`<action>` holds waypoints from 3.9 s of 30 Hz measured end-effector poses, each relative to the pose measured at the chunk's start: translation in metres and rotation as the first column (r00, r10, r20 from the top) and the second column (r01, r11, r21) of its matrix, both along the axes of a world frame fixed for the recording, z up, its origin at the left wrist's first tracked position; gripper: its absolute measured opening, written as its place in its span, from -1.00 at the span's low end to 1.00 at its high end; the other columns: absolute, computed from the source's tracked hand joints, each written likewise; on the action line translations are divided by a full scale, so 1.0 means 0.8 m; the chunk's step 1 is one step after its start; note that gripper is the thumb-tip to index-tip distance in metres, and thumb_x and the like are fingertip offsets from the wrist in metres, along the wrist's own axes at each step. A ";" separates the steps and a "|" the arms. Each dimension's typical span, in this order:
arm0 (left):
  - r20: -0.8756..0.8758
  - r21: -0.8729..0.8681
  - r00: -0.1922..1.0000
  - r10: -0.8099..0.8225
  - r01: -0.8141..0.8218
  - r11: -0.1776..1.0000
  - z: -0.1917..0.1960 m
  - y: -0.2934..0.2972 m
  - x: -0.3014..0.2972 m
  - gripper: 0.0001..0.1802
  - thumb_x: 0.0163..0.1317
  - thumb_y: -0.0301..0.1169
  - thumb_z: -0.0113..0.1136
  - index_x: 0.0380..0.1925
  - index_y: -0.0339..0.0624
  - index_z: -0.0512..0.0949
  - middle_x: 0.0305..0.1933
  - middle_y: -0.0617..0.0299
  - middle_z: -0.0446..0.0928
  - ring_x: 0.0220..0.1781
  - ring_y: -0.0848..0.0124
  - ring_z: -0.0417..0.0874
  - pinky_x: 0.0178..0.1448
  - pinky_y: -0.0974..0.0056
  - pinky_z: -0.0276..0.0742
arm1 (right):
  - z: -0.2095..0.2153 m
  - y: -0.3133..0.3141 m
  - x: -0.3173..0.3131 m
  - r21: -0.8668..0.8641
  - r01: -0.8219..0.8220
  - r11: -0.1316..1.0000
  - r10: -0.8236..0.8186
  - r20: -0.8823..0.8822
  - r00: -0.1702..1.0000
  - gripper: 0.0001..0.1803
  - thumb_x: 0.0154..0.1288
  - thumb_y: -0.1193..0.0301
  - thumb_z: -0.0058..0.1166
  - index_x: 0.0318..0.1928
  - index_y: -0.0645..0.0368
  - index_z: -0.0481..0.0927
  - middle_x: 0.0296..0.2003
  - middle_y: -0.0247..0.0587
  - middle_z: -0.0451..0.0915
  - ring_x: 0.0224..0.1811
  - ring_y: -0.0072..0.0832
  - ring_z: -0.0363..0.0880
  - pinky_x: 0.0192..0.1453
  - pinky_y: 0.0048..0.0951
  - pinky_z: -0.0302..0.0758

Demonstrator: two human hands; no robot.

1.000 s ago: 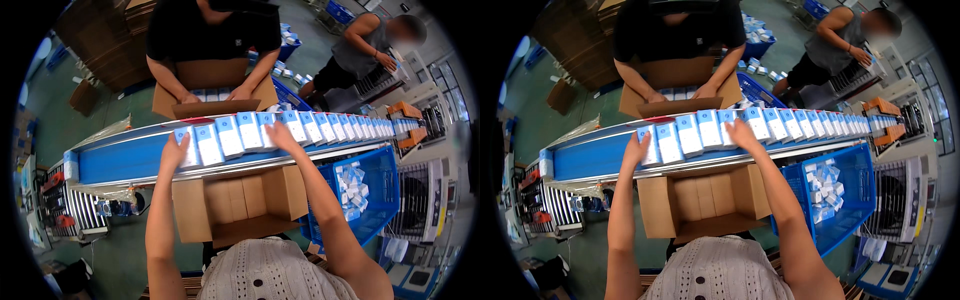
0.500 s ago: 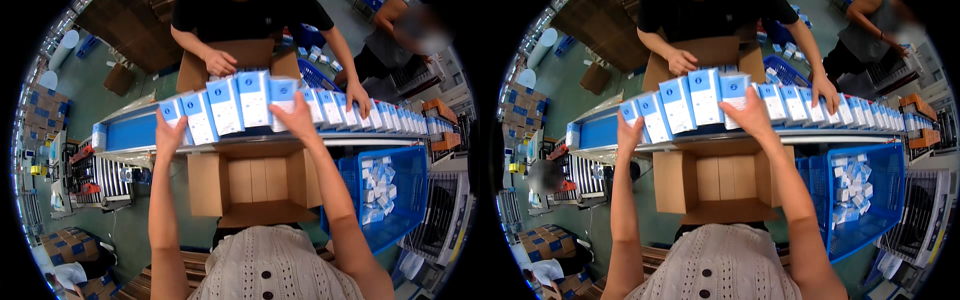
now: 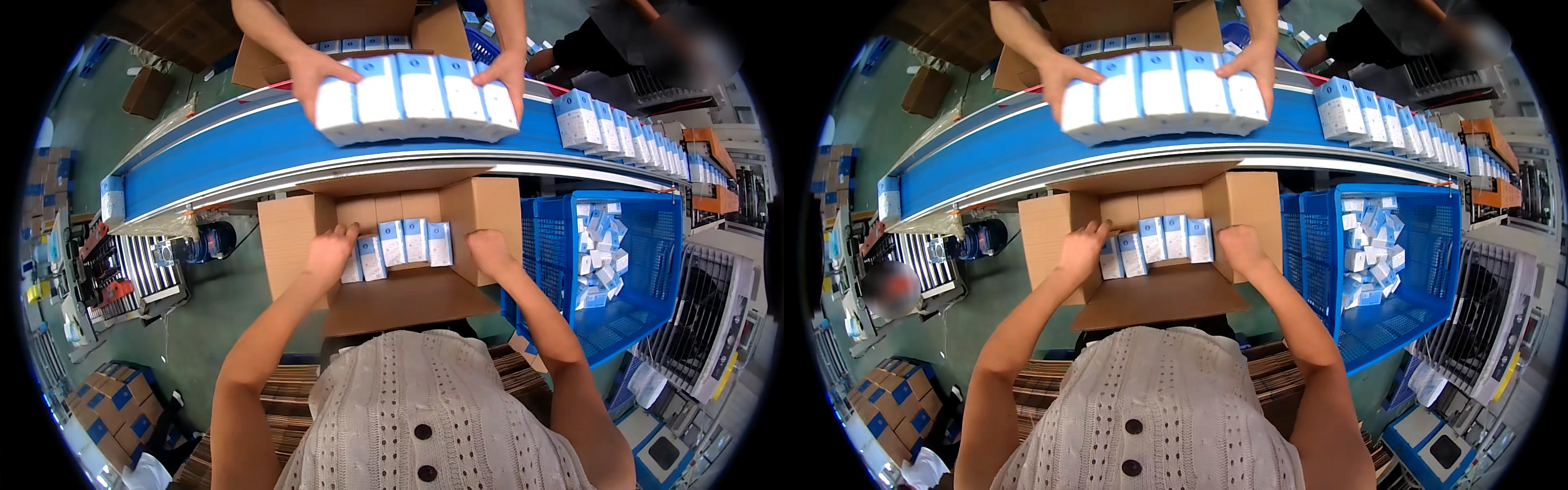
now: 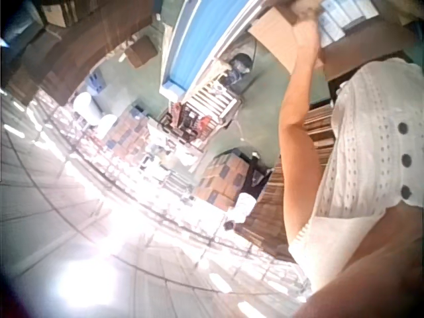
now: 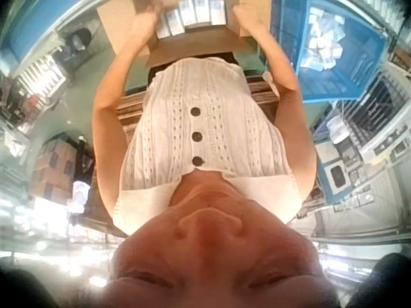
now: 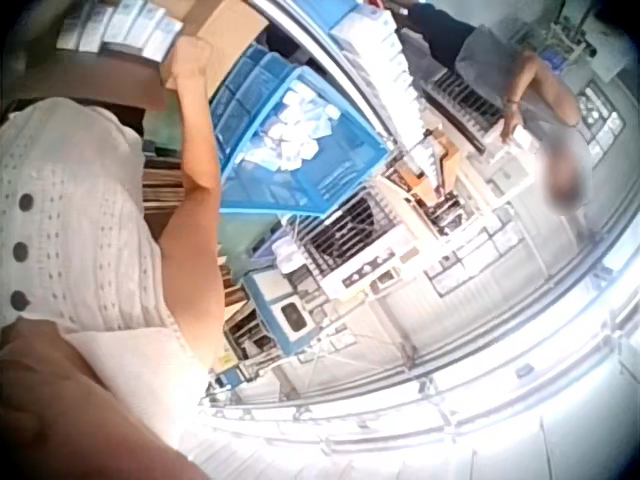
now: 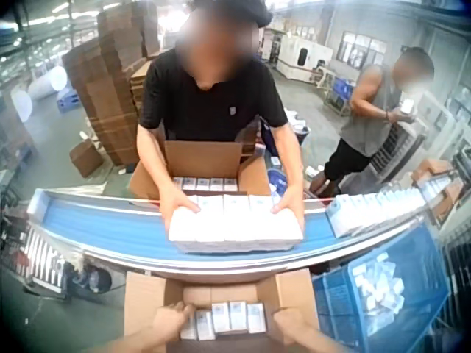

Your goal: The person assembles cardboard boxes, fills them with smaller white and blue product boxes from a conveyor belt, and places the filled boxes onto a machine for sealing.

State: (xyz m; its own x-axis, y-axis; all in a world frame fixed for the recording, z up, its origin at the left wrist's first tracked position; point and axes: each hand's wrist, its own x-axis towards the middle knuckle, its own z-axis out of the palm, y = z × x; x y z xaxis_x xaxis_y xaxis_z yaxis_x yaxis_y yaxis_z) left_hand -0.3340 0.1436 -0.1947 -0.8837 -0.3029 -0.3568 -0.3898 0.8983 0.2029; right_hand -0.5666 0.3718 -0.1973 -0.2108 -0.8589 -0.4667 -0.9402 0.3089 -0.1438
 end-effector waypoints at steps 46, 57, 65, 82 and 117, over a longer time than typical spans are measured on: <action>0.267 0.652 0.963 -0.039 -0.151 0.743 -0.089 -0.013 -0.078 -0.72 0.00 -0.47 -0.05 -0.25 -0.21 0.53 -0.46 0.20 0.53 -0.45 0.42 0.55 -0.38 0.29 0.48 | -0.049 0.030 0.022 -0.112 0.689 0.716 -0.672 0.152 0.724 -0.77 0.06 0.32 -0.11 -0.38 0.24 0.44 -0.37 0.06 0.52 -0.31 -0.04 0.52 -0.23 -0.09 0.46; 0.176 0.546 0.976 0.131 -0.207 0.812 -0.057 -0.010 -0.032 -0.70 0.19 -0.31 -0.09 -0.12 -0.12 0.49 -0.36 -0.08 0.54 -0.29 0.14 0.59 -0.16 0.20 0.46 | -0.047 0.044 0.005 -0.088 0.759 0.645 -0.695 0.345 0.631 -0.70 0.19 0.26 -0.18 -0.29 0.23 0.50 -0.38 0.10 0.55 -0.30 -0.09 0.55 -0.17 -0.10 0.45; 0.129 0.475 0.989 0.065 -0.119 0.872 0.006 0.037 -0.093 -0.68 0.17 -0.28 -0.08 -0.09 -0.09 0.47 -0.31 -0.10 0.54 -0.17 0.06 0.55 -0.09 0.16 0.45 | -0.009 0.120 -0.083 -0.347 0.636 0.689 -0.427 0.514 0.743 -0.55 0.22 0.09 -0.18 -0.41 0.27 0.48 -0.40 0.09 0.52 -0.33 -0.07 0.51 -0.22 -0.17 0.41; 0.229 0.829 0.811 0.538 -0.452 0.330 0.115 0.107 -0.123 -0.71 0.26 -0.30 -0.07 -0.09 -0.19 0.45 -0.32 0.10 0.55 -0.38 0.37 0.58 -0.36 0.32 0.49 | 0.124 0.145 -0.585 -0.495 0.804 0.330 -0.856 0.202 0.476 -0.46 0.25 0.05 -0.24 -0.19 0.36 0.48 -0.15 0.19 0.47 -0.05 0.00 0.41 0.03 -0.20 0.34; -0.259 0.502 0.612 0.747 -0.575 0.645 0.168 0.056 -0.043 -0.37 -0.06 -0.29 0.23 0.00 -0.31 0.24 -0.19 -0.05 0.53 -0.16 0.15 0.57 -0.09 0.21 0.45 | 0.197 0.006 -0.072 -0.252 0.676 0.692 -0.457 0.573 0.681 -0.43 0.10 0.24 0.10 -0.01 0.38 0.24 -0.25 0.15 0.51 -0.22 -0.12 0.55 -0.14 -0.34 0.45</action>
